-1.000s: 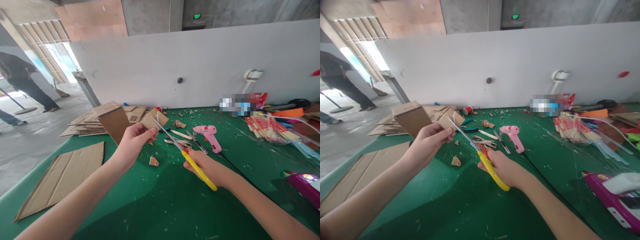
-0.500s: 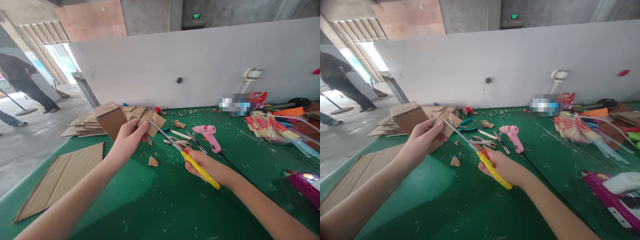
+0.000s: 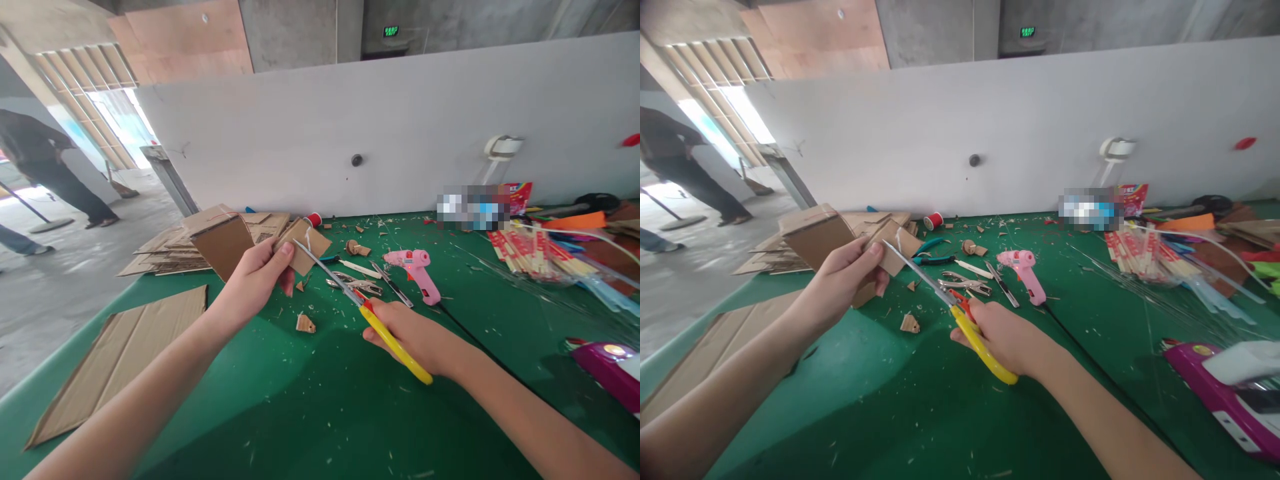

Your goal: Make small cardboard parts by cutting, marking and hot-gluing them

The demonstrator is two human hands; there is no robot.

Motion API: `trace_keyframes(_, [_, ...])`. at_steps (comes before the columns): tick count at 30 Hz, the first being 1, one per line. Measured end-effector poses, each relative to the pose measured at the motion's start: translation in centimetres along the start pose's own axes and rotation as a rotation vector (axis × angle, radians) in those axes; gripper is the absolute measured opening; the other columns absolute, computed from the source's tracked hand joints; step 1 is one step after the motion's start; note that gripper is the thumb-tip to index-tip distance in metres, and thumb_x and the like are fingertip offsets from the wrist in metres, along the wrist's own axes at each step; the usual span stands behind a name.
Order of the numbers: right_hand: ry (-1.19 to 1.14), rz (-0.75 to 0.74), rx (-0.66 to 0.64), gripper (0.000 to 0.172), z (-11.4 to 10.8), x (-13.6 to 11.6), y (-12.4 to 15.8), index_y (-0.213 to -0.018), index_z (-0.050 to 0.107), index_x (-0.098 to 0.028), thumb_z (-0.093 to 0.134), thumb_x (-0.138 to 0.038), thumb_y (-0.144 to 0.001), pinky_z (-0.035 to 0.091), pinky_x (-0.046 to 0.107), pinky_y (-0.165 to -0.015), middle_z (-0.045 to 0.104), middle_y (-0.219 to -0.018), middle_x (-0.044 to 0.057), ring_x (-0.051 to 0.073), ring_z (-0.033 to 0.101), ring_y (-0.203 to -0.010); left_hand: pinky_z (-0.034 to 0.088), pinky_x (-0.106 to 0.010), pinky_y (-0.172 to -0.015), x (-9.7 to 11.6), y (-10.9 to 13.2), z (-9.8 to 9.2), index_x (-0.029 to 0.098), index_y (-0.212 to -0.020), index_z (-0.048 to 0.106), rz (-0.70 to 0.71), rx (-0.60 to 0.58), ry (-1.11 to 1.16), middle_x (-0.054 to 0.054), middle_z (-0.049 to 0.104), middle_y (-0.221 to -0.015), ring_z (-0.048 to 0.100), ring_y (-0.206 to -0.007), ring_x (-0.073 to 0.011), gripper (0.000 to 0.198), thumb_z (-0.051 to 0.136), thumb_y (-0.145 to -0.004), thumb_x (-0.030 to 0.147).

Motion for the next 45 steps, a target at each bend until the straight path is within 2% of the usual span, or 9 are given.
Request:
trace_keyframes(4, [-0.053, 0.038, -0.008, 0.033, 0.3, 0.3, 0.2, -0.084, 0.042, -0.021, 0.047, -0.053, -0.084, 0.044, 0.032, -0.062, 0.055, -0.084, 0.007, 0.018, 0.056, -0.067, 0.04, -0.025, -0.054, 0.0, 0.0, -0.1, 0.018, -0.072, 0.051, -0.004, -0.011, 0.012, 0.001, 0.054, -0.057, 0.051, -0.05, -0.011, 0.032, 0.05, -0.088, 0.046])
trace_keyframes(10, [-0.091, -0.035, 0.007, 0.037, 0.5, 0.2, -0.1, -0.078, 0.038, -0.022, 0.041, -0.058, -0.087, 0.04, 0.029, -0.055, 0.055, -0.077, 0.004, 0.015, 0.051, -0.061, 0.038, -0.024, -0.053, 0.2, 0.0, -0.2, 0.018, -0.069, 0.05, 0.006, -0.007, 0.033, 0.002, 0.053, -0.054, 0.05, -0.049, -0.0105, 0.032, 0.052, -0.087, 0.044])
trace_keyframes(19, [-0.177, -0.075, -0.016, 0.032, 0.8, 0.1, 0.0, -0.084, 0.044, -0.021, 0.043, -0.053, -0.088, 0.036, 0.027, -0.053, 0.047, -0.072, -0.001, 0.012, 0.043, -0.058, 0.037, -0.024, -0.054, 0.2, 0.0, -0.1, 0.02, -0.072, 0.044, 0.041, -0.039, -0.142, 0.003, 0.053, -0.052, 0.05, -0.05, -0.0106, 0.031, 0.042, -0.092, 0.043])
trace_keyframes(24, [-0.218, -0.102, 0.007, 0.027, 0.4, -0.4, 0.4, -0.088, 0.05, -0.021, 0.05, -0.048, -0.086, 0.039, 0.028, -0.057, 0.05, -0.078, 0.002, 0.013, 0.045, -0.063, 0.038, -0.024, -0.052, 0.3, 0.1, -0.2, 0.02, -0.073, 0.044, 0.048, -0.031, -0.171, 0.003, 0.053, -0.051, 0.051, -0.049, -0.011, 0.028, 0.044, -0.091, 0.042])
trace_keyframes(31, [-0.287, -0.109, -0.004, 0.03, 0.8, -0.1, 0.2, -0.092, 0.051, -0.021, 0.051, -0.05, -0.086, 0.04, 0.027, -0.056, 0.051, -0.077, 0.002, 0.013, 0.045, -0.062, 0.038, -0.024, -0.052, 0.7, 0.3, 0.4, 0.021, -0.065, 0.041, 0.024, -0.022, -0.312, 0.003, 0.053, -0.047, 0.05, -0.047, -0.0106, 0.03, 0.046, -0.09, 0.037])
trace_keyframes(35, [-0.257, -0.109, 0.013, 0.031, 1.0, 0.0, -0.1, -0.092, 0.049, -0.02, 0.049, -0.05, -0.087, 0.039, 0.026, -0.055, 0.052, -0.077, 0.002, 0.012, 0.046, -0.061, 0.039, -0.023, -0.053, 0.2, 0.4, 0.5, 0.021, -0.066, 0.04, -0.016, -0.01, -0.372, 0.004, 0.052, -0.049, 0.05, -0.05, -0.0106, 0.03, 0.044, -0.091, 0.038])
trace_keyframes(38, [-0.183, -0.104, 0.022, 0.03, 0.8, -0.1, -0.3, -0.087, 0.049, -0.019, 0.048, -0.049, -0.088, 0.038, 0.026, -0.054, 0.053, -0.074, 0.001, 0.012, 0.046, -0.059, 0.038, -0.023, -0.053, -0.6, 0.5, 1.0, 0.02, -0.069, 0.042, -0.028, -0.001, -0.27, 0.005, 0.051, -0.05, 0.05, -0.05, -0.0103, 0.031, 0.044, -0.091, 0.042])
trace_keyframes(42, [-0.049, -0.064, 0.059, 0.033, 0.1, -0.1, -0.4, -0.08, 0.045, -0.02, 0.044, -0.052, -0.088, 0.036, 0.027, -0.053, 0.053, -0.07, 0.001, 0.013, 0.047, -0.057, 0.04, -0.024, -0.055, -2.0, 0.7, 1.6, 0.018, -0.065, 0.046, -0.077, 0.071, -0.074, 0.002, 0.055, -0.052, 0.052, -0.052, -0.011, 0.045, 0.033, -0.093, 0.051])
trace_keyframes(45, [-0.019, -0.05, 0.04, 0.034, 0.1, 0.0, -0.3, -0.08, 0.043, -0.021, 0.042, -0.053, -0.088, 0.035, 0.027, -0.05, 0.052, -0.068, 0.0, 0.012, 0.046, -0.054, 0.038, -0.024, -0.054, -1.8, 0.6, 2.1, 0.018, -0.059, 0.046, -0.058, 0.056, -0.148, 0.002, 0.053, -0.049, 0.05, -0.049, -0.0102, 0.051, 0.029, -0.094, 0.051])
Point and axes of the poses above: each hand's wrist, its own y-axis away from the middle knuckle, its own z-axis out of the palm, x = y × z, the point moved 10 cm from there along -y, towards the middle knuckle
